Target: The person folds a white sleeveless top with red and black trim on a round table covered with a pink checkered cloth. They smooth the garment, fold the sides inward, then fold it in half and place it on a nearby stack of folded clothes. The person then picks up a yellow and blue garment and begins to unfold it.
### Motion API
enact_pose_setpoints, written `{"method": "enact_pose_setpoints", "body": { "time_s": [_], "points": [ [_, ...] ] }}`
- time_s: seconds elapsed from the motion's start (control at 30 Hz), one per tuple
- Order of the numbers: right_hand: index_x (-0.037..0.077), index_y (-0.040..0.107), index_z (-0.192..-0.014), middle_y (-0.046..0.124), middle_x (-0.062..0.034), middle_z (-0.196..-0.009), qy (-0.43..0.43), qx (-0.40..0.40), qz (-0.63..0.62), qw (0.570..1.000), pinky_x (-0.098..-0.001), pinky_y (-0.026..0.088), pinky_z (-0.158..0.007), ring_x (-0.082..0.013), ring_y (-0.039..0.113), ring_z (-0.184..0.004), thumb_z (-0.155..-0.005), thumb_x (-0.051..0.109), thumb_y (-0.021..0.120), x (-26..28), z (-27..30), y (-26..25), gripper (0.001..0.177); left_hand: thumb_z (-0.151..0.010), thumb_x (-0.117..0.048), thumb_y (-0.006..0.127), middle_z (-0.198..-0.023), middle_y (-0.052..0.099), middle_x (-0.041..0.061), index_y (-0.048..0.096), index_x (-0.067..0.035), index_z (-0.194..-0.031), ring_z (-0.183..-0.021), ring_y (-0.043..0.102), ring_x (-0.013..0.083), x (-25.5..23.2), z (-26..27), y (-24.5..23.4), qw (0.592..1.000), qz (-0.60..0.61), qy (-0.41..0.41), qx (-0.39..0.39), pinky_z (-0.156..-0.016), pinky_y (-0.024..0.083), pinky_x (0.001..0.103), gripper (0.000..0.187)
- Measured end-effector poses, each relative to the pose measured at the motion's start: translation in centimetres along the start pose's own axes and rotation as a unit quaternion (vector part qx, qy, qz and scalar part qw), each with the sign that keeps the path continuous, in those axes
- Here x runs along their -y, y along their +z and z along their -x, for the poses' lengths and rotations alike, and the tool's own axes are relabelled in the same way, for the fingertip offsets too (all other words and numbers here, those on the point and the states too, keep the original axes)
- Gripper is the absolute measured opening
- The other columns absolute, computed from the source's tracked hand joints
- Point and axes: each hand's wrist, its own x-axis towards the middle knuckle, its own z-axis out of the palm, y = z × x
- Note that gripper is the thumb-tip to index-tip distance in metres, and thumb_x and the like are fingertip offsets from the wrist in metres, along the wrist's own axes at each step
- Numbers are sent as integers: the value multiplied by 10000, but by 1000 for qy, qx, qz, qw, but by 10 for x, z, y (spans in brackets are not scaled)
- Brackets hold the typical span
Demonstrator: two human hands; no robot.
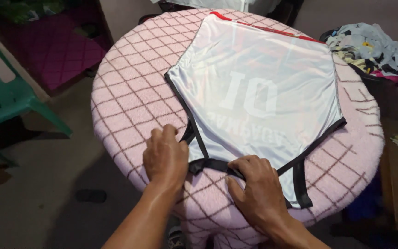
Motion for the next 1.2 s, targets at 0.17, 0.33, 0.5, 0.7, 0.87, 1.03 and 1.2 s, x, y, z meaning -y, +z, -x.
{"method": "enact_pose_setpoints", "body": {
  "time_s": [0.17,0.33,0.5,0.7,0.87,1.03,1.2],
  "points": [
    [121,715,-1102,675,-74,-1127,7,6,13,1000,-441,441,-942,-286,589,-1065,-760,222,773,-7,11,-2,361,-868,-345,708,-1147,656,151,670,-82,-1104,-1111,604,365,-7,5,3,999,-29,-18,23,-907,502,490,355],
    [100,695,-1118,678,-91,-1093,-15,20,-11,1000,-434,470,-949,-288,612,-1052,-786,218,764,-14,12,-7,359,-918,-334,649,-1079,718,156,700,-89,-1076,-1064,675,349,1,-3,-7,981,1,-141,131,-940,515,485,297],
    [115,681,-1193,674,-92,-1099,6,51,4,999,-425,481,-944,-277,622,-1036,-794,233,757,-14,13,-12,423,-890,-287,656,-1046,732,156,681,-71,-1084,-1037,684,359,5,5,-12,988,-26,-118,92,-923,507,499,291],
    [131,695,-1215,672,-96,-1128,81,61,50,994,-437,467,-966,-287,606,-1077,-821,276,726,-13,14,-23,420,-913,-413,690,-1059,735,128,698,-86,-1051,-1068,672,340,4,16,-13,990,-88,-58,90,-927,487,501,355],
    [139,708,-1194,680,-81,-1069,82,132,36,987,-420,492,-966,-268,617,-1088,-866,296,694,-15,12,-29,364,-917,-428,706,-1059,753,119,703,-124,-1090,-1059,703,324,2,12,-21,979,-60,-144,133,-933,520,461,349],
    [145,707,-1193,690,-66,-1048,94,96,9,991,-408,506,-943,-250,637,-1045,-859,305,695,-18,14,-32,370,-889,-362,716,-1101,716,114,681,-120,-1120,-1108,649,317,-3,17,-21,989,-61,-104,89,-968,475,476,337],
    [135,714,-1170,685,-77,-1053,94,58,38,993,-425,490,-941,-262,625,-1031,-858,306,691,-28,10,-33,356,-901,-279,663,-1154,629,101,685,-132,-1143,-1173,556,302,-11,22,-11,996,-72,23,46,-992,431,503,285]
  ]
}}
